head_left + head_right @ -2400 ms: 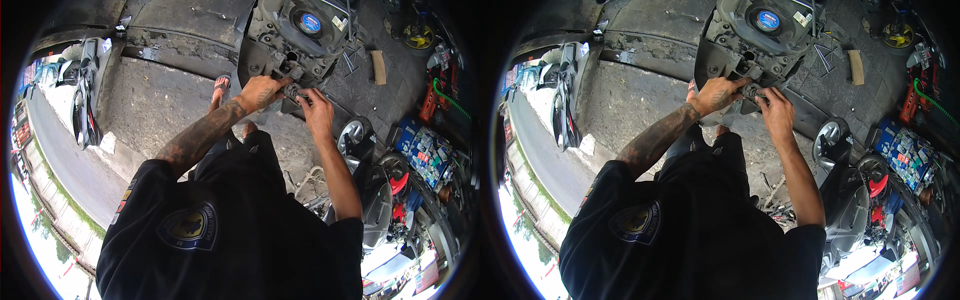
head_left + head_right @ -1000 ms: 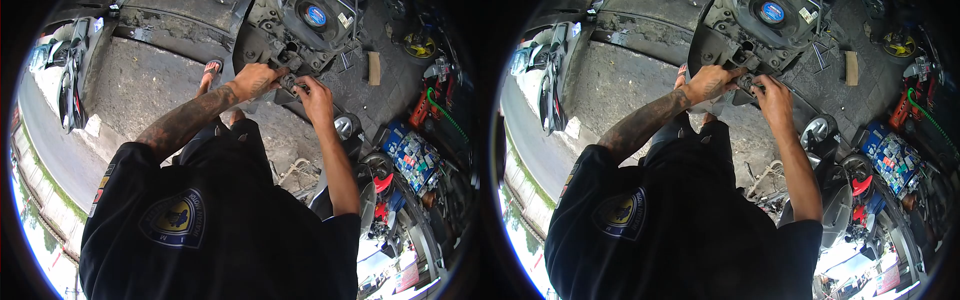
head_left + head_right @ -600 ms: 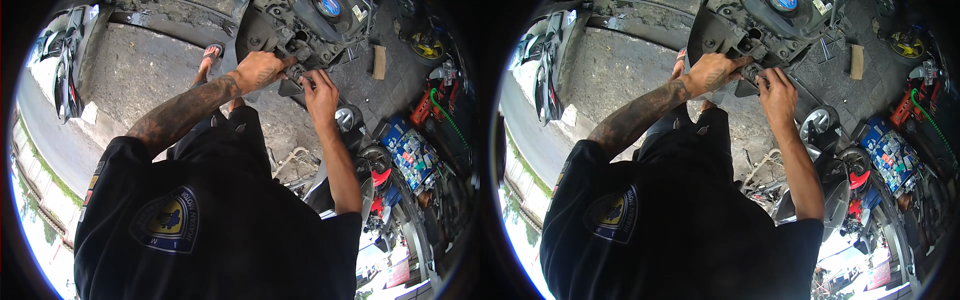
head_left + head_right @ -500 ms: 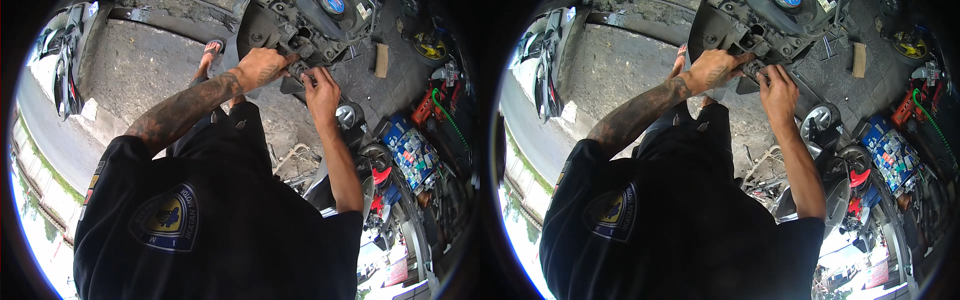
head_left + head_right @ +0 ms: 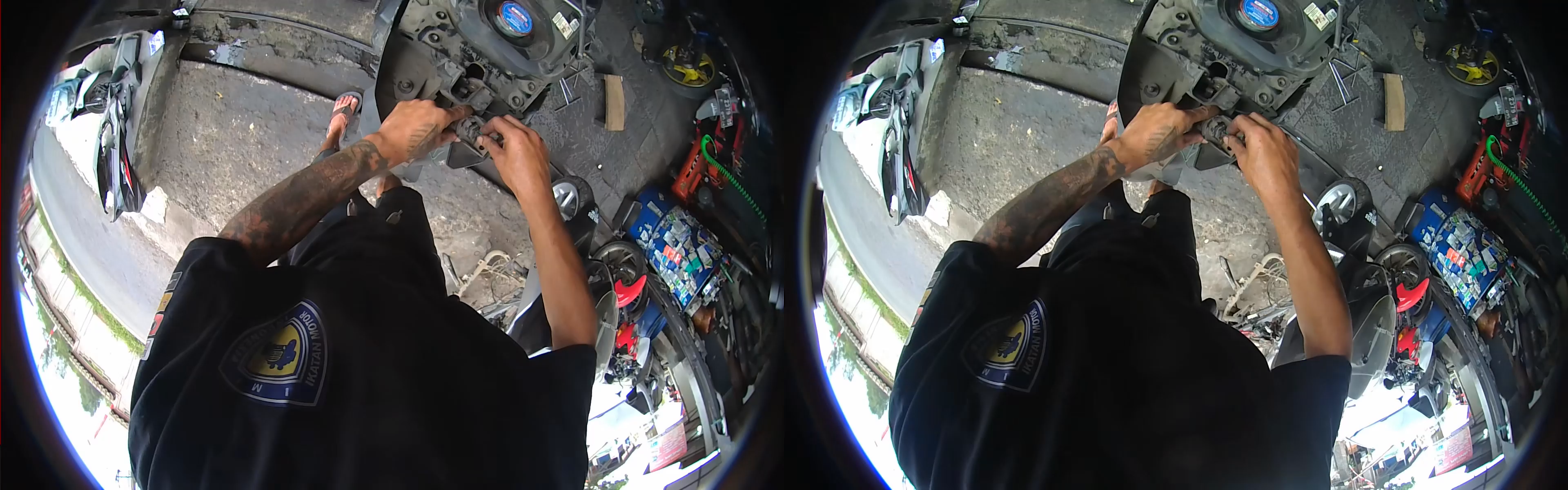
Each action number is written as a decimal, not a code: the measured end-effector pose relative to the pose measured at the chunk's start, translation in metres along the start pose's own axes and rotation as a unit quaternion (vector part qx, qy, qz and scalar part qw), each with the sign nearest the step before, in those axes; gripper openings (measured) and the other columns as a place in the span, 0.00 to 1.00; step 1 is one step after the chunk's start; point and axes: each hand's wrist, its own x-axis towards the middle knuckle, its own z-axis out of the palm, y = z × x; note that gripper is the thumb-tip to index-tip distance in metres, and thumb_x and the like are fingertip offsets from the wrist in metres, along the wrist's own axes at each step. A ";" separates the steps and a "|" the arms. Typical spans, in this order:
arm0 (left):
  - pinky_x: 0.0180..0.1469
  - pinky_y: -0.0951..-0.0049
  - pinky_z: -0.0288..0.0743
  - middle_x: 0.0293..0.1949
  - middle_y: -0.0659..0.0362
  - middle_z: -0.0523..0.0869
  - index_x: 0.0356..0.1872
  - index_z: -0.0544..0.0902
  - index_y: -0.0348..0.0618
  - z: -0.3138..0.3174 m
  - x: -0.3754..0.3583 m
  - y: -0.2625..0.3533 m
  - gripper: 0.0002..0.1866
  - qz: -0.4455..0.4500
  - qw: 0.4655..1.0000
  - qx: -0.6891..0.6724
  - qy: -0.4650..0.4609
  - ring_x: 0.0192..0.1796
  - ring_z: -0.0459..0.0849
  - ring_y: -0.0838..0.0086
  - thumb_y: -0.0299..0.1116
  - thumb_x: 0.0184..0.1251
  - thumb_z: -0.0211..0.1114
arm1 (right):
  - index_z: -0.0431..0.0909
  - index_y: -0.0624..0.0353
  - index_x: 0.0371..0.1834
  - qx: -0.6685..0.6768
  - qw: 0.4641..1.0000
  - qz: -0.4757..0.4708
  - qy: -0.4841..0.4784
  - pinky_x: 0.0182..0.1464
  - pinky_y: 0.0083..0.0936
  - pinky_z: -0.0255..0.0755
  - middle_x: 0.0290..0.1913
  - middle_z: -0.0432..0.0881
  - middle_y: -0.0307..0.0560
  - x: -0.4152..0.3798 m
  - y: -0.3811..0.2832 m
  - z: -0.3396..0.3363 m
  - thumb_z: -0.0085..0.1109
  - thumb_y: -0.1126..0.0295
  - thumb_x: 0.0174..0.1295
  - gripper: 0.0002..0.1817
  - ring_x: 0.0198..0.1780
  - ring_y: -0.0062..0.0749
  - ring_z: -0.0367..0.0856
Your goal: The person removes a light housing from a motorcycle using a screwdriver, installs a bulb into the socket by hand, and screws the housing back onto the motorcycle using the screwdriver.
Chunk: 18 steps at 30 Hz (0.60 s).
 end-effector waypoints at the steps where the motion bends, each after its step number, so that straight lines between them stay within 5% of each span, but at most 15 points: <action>1: 0.36 0.56 0.78 0.27 0.50 0.85 0.62 0.73 0.59 0.000 0.000 0.001 0.26 0.001 1.000 0.005 0.005 0.34 0.85 0.54 0.37 0.62 0.65 | 0.78 0.57 0.35 0.022 1.000 0.004 -0.013 0.41 0.41 0.73 0.36 0.82 0.47 -0.002 0.003 0.001 0.65 0.69 0.56 0.08 0.39 0.50 0.81; 12: 0.38 0.57 0.78 0.30 0.51 0.86 0.58 0.78 0.61 0.008 -0.002 -0.001 0.23 0.005 0.999 0.016 0.033 0.36 0.86 0.54 0.42 0.59 0.67 | 0.78 0.58 0.35 0.072 0.997 0.031 0.028 0.37 0.37 0.70 0.35 0.81 0.46 -0.015 0.010 0.007 0.65 0.67 0.57 0.08 0.36 0.49 0.79; 18: 0.38 0.57 0.76 0.26 0.50 0.85 0.53 0.78 0.50 0.001 -0.009 -0.002 0.23 0.031 0.997 -0.044 0.050 0.36 0.85 0.53 0.44 0.58 0.68 | 0.79 0.59 0.35 0.077 0.996 0.011 0.048 0.36 0.32 0.70 0.34 0.80 0.45 -0.018 0.011 0.004 0.66 0.72 0.55 0.07 0.34 0.43 0.79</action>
